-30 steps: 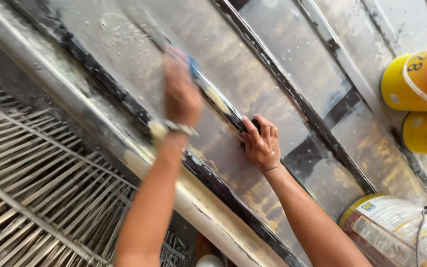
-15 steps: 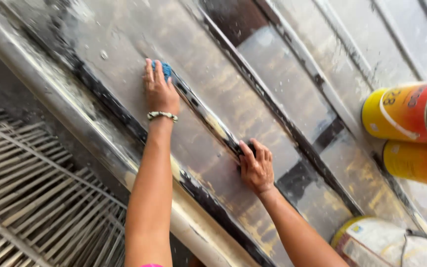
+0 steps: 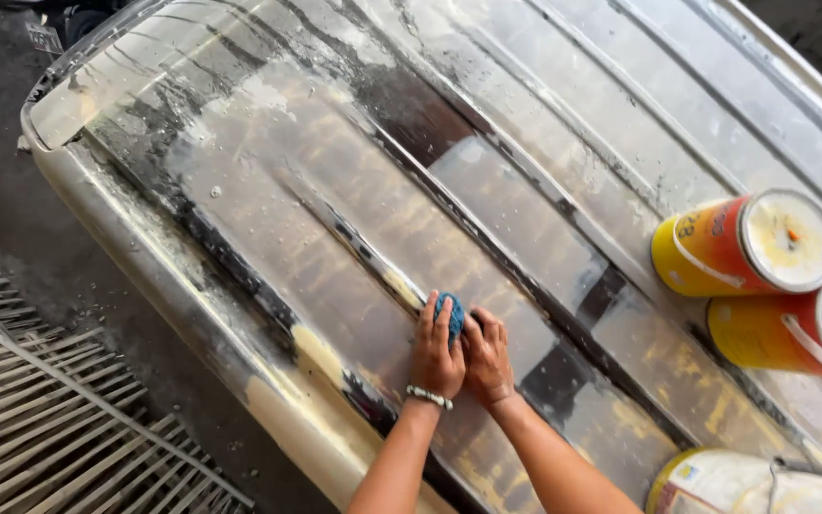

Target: Sanding a car panel with water and a sanding sponge to prepare for painting.

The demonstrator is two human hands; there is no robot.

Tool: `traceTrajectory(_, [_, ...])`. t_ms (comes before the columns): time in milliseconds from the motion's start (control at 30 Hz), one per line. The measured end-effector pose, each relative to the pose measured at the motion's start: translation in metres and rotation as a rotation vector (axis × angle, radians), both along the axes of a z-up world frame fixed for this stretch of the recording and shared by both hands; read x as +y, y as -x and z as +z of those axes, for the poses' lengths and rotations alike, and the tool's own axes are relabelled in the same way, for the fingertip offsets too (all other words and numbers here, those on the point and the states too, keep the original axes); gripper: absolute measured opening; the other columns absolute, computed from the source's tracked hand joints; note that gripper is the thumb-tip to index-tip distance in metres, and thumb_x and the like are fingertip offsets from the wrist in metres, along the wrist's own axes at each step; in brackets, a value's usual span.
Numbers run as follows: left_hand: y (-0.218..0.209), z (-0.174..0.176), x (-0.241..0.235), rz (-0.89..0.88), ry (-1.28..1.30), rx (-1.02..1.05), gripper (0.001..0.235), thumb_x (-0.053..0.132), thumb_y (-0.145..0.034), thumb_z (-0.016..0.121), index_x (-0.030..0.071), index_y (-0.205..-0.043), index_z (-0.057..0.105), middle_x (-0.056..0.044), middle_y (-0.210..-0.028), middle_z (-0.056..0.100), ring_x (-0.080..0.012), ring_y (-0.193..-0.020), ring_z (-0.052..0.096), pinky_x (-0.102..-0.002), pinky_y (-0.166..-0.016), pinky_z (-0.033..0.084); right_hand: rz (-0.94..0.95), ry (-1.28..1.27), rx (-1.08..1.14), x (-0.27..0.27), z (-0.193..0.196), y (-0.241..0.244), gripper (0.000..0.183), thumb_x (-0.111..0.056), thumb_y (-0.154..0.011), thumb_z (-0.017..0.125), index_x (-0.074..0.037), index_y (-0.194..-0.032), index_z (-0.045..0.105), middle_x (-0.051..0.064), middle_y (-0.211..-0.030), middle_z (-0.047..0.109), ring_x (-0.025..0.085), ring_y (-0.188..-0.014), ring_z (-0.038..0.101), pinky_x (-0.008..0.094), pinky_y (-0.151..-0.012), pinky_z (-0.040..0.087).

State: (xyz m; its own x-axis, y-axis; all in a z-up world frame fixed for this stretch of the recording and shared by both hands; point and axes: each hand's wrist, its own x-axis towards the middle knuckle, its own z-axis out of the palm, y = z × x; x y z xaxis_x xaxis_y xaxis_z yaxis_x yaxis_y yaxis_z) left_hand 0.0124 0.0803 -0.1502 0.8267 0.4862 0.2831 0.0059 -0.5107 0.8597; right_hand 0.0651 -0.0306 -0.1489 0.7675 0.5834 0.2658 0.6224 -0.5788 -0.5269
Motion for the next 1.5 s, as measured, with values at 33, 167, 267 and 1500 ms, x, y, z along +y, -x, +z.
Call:
traceTrajectory(33, [0.002, -0.001, -0.002, -0.005, -0.064, 0.018, 0.057, 0.012, -0.097, 0.055, 0.004, -0.152, 0.044, -0.025, -0.161, 0.038, -0.0448, -0.147, 0.04, -0.05, -0.122, 0.034, -0.058, -0.068, 0.018, -0.007, 0.001, 0.006, 0.043, -0.013, -0.09, 0.064, -0.006, -0.132, 0.058, 0.021, -0.136, 0.053, 0.041, -0.123, 0.05, 0.047, -0.106, 0.041])
traceTrajectory(167, [-0.006, -0.003, 0.003, -0.028, -0.263, 0.08, 0.057, 0.02, -0.096, 0.06, 0.005, -0.15, 0.047, -0.023, -0.158, 0.041, -0.041, -0.146, 0.041, -0.055, -0.123, 0.03, -0.306, -0.21, 0.059, -0.048, 0.023, 0.028, 0.04, -0.009, -0.095, 0.061, -0.01, -0.135, 0.061, 0.018, -0.136, 0.055, 0.038, -0.128, 0.05, 0.044, -0.11, 0.04])
traceTrajectory(267, [-0.011, 0.007, -0.003, -0.016, -0.339, 0.126, 0.058, 0.026, -0.095, 0.062, 0.005, -0.147, 0.05, -0.022, -0.157, 0.042, -0.0399, -0.144, 0.041, -0.054, -0.122, 0.028, -0.447, -0.141, 0.054, -0.117, 0.026, 0.048, 0.04, -0.012, -0.098, 0.062, -0.01, -0.138, 0.059, 0.018, -0.136, 0.054, 0.038, -0.129, 0.049, 0.046, -0.112, 0.037])
traceTrajectory(1500, [-0.15, 0.007, 0.026, -0.104, -0.317, 0.065, 0.049, -0.008, -0.096, 0.042, -0.003, -0.144, 0.052, -0.029, -0.159, 0.04, -0.0416, -0.144, 0.047, -0.042, -0.118, 0.046, -0.551, -0.055, -0.058, -0.109, -0.013, -0.023, 0.043, -0.001, -0.095, 0.055, -0.01, -0.137, 0.06, 0.02, -0.134, 0.054, 0.039, -0.124, 0.05, 0.049, -0.111, 0.037])
